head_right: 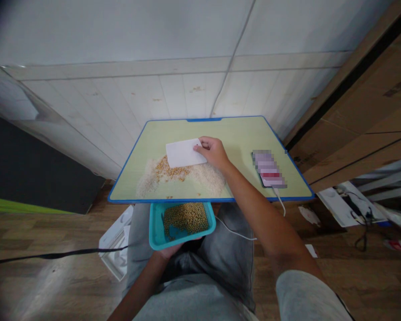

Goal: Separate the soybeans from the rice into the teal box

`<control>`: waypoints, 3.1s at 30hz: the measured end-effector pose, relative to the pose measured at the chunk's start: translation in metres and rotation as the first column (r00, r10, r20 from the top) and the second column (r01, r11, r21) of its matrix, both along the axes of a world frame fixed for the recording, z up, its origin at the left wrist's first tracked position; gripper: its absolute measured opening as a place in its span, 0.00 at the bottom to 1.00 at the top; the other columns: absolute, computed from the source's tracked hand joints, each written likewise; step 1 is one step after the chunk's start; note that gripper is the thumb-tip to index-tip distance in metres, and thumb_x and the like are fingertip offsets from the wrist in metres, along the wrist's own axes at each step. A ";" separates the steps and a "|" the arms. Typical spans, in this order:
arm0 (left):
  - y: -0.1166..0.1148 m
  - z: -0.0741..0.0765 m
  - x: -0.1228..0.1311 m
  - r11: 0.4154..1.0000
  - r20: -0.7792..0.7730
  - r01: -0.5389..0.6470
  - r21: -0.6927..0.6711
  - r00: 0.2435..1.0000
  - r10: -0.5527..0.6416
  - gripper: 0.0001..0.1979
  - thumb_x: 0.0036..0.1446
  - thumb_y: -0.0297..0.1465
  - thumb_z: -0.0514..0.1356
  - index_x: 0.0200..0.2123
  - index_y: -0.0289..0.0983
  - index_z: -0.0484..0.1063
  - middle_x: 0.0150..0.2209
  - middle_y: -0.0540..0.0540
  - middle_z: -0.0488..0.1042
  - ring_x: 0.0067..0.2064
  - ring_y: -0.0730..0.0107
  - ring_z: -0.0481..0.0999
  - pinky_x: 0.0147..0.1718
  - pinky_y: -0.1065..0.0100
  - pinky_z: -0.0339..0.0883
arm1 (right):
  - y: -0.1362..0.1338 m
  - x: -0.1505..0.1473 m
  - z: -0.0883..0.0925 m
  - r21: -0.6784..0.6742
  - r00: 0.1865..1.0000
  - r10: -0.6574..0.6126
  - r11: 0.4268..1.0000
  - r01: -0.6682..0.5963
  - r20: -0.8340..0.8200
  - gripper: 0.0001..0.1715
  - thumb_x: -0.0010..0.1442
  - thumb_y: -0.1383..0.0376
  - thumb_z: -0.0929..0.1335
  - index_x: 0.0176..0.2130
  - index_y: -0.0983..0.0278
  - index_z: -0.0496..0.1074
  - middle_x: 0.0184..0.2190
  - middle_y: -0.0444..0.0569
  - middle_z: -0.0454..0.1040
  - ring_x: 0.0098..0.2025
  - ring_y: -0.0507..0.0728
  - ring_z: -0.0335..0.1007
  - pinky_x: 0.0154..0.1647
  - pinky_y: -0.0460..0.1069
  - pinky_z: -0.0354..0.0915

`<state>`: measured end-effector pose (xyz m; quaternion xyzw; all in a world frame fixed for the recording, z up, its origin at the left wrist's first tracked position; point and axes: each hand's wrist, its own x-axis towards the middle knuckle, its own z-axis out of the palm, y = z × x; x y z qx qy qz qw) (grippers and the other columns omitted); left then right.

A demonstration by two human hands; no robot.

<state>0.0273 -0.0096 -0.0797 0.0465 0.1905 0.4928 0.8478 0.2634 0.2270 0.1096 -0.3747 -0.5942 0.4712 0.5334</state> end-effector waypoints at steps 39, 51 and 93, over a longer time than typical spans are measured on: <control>0.001 0.012 0.002 0.997 -0.053 -0.006 -0.081 0.999 0.002 0.35 0.80 0.49 0.41 0.61 0.48 0.87 0.68 0.51 0.83 0.76 0.52 0.75 0.81 0.43 0.53 | -0.008 0.003 0.005 -0.107 0.984 0.171 0.980 -0.166 0.044 0.24 0.49 0.50 0.85 0.38 0.63 0.83 0.34 0.51 0.87 0.35 0.58 0.82 0.32 0.50 0.75; 0.000 0.011 0.001 0.998 -0.004 0.022 -0.061 1.000 -0.022 0.34 0.78 0.49 0.42 0.64 0.50 0.85 0.71 0.52 0.80 0.80 0.55 0.67 0.82 0.45 0.46 | -0.010 0.002 0.007 -0.115 0.983 0.180 0.978 -0.175 0.032 0.25 0.47 0.50 0.85 0.37 0.62 0.83 0.33 0.50 0.88 0.35 0.58 0.84 0.33 0.50 0.77; 0.000 -0.006 -0.002 1.000 0.074 0.022 0.012 0.997 -0.023 0.35 0.80 0.47 0.39 0.67 0.49 0.83 0.71 0.51 0.80 0.79 0.56 0.69 0.83 0.43 0.39 | -0.010 0.003 0.006 -0.161 0.962 0.267 0.953 -0.255 0.059 0.22 0.48 0.52 0.85 0.37 0.61 0.83 0.35 0.50 0.88 0.34 0.57 0.81 0.32 0.49 0.75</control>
